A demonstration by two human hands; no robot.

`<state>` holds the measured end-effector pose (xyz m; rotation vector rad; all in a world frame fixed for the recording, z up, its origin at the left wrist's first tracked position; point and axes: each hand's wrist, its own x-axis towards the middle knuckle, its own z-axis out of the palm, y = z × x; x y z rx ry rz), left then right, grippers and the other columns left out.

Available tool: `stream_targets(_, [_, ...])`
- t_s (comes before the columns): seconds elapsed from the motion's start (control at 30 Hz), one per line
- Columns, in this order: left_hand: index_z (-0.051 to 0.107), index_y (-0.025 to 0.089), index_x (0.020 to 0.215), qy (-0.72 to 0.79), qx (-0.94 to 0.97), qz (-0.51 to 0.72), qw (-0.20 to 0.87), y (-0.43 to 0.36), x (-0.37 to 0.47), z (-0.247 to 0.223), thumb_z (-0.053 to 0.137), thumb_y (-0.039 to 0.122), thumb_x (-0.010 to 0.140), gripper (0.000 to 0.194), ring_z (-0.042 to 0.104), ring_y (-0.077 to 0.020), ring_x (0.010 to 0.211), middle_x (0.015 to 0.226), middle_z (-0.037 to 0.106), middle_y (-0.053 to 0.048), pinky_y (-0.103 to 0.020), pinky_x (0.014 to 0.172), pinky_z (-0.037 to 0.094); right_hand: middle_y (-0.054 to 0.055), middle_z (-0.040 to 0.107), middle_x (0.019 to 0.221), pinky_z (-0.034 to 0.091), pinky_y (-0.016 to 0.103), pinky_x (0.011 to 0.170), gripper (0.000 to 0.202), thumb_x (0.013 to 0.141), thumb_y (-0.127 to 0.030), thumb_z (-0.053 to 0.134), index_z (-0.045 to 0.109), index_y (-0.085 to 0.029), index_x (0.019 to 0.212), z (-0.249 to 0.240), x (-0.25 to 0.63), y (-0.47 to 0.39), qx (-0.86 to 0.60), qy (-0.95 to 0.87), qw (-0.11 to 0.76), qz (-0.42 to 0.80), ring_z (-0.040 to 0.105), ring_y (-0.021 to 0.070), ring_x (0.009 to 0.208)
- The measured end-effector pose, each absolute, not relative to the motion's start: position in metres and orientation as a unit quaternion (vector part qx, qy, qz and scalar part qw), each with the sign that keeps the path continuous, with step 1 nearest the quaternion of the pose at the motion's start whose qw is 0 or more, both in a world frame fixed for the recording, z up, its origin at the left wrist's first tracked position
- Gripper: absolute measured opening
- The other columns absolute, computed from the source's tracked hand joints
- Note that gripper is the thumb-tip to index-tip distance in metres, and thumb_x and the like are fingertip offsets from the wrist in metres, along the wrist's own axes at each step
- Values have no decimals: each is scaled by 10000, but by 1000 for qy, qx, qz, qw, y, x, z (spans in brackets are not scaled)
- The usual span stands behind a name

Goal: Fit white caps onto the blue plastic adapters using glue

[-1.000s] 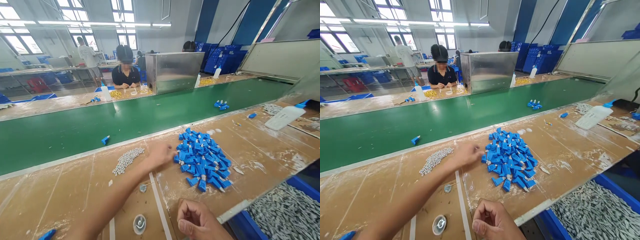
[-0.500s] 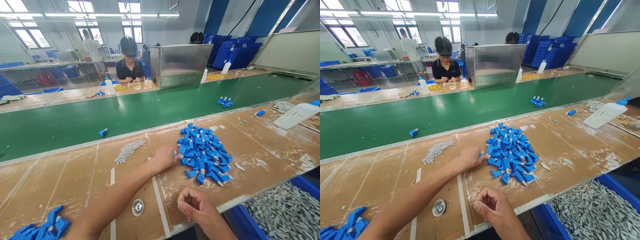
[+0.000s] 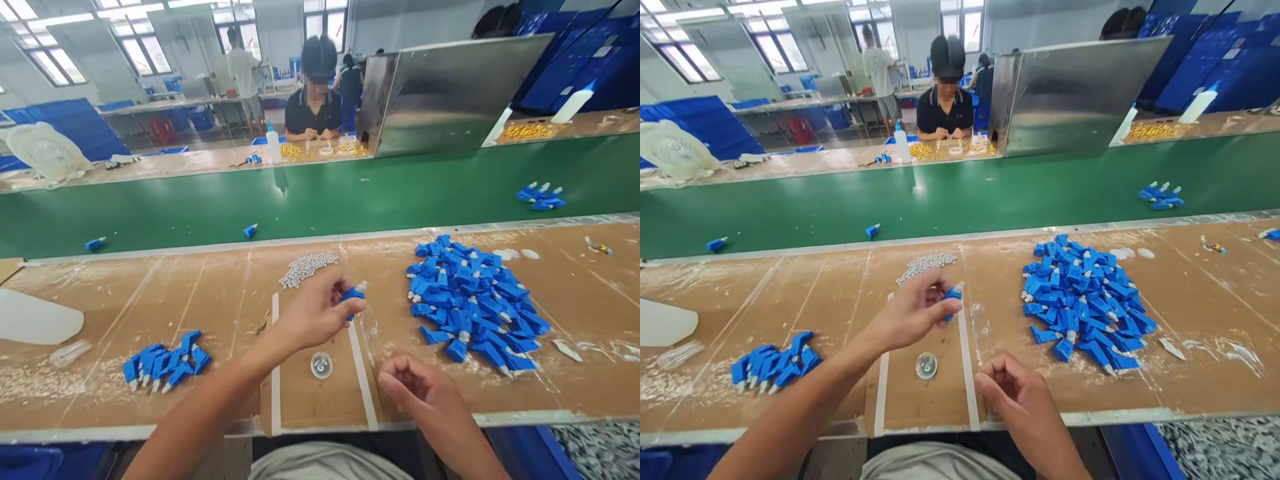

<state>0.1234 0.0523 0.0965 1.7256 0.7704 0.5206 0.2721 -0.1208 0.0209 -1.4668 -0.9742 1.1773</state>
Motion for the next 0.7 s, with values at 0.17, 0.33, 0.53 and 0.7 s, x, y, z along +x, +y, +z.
stream_targets(0.17, [573, 165, 887, 346, 573, 282, 688, 31, 52, 75, 770, 376, 789, 305, 565, -127, 662, 748, 573, 8, -249, 583, 466, 39, 609, 889, 454, 302, 674, 253, 917, -426, 656, 696, -213, 1047, 6, 241, -93, -609, -496, 459, 416, 565, 197, 750])
stream_targets(0.33, [623, 146, 935, 388, 476, 324, 720, 16, 25, 39, 799, 348, 770, 315, 540, -107, 658, 779, 593, 0, -222, 579, 429, 40, 613, 874, 445, 300, 656, 203, 946, -389, 632, 694, -200, 983, 3, 222, -75, -611, -549, 428, 377, 573, 185, 735])
stream_targets(0.53, [639, 138, 935, 378, 433, 352, 739, 15, 25, 26, 817, 309, 757, 304, 543, -101, 655, 776, 605, -5, -216, 585, 424, 38, 599, 809, 414, 308, 627, 237, 982, -375, 588, 688, -201, 856, 2, 214, -74, -624, -572, 404, 347, 557, 182, 686])
stream_targets(0.7, [643, 131, 909, 377, 401, 366, 750, 16, 26, 27, 829, 324, 745, 314, 527, -96, 660, 774, 597, -5, -202, 566, 401, 46, 596, 807, 412, 320, 627, 160, 973, -303, 608, 707, -218, 881, 5, 212, -77, -613, -612, 397, 302, 549, 192, 676])
